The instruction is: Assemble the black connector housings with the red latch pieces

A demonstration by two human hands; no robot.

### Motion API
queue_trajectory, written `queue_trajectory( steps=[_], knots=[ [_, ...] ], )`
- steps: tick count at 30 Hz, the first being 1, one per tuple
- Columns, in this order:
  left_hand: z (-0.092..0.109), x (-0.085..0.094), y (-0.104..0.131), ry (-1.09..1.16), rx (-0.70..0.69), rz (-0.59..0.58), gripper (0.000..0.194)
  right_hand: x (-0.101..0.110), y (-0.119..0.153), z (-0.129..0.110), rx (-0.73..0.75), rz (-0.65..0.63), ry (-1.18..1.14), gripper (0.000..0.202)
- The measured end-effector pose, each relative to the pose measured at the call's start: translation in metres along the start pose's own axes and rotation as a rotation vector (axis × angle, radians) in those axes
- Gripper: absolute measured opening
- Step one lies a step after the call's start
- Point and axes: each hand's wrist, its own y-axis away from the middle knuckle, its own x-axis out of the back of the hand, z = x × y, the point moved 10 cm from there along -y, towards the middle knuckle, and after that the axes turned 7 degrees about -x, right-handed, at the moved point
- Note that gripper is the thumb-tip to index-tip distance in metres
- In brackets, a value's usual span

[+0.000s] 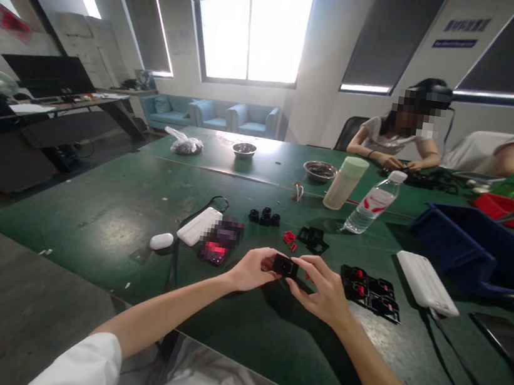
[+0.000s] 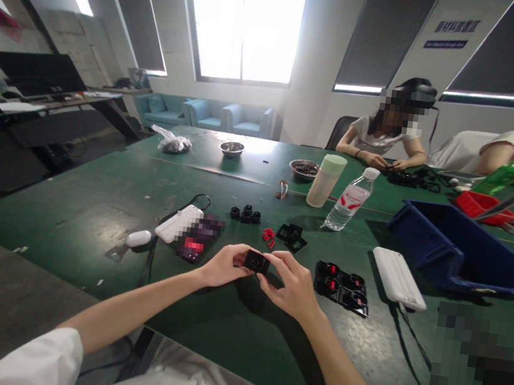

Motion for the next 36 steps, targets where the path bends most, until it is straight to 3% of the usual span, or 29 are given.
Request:
queue_trajectory(
  steps=[17,29,36],
  knots=[
    [-0.0025,-0.0007,0.0001,-0.003,0.003,-0.013,0.041,-0.0001,-0.0007,0.0024,-0.022,-0.017,-0.009,0.037],
    [-0.0023,-0.0024,0.0013,0.131,0.034,-0.013,0.044,0.0018,-0.0002,0.0018,-0.012,0.001,-0.049,0.038],
    [0.0015,-0.0067,0.0034,0.208,0.08,-0.066,0.055,-0.0005,0.0006,0.0063,-0.037,-0.015,-0.05,0.036]
  ],
)
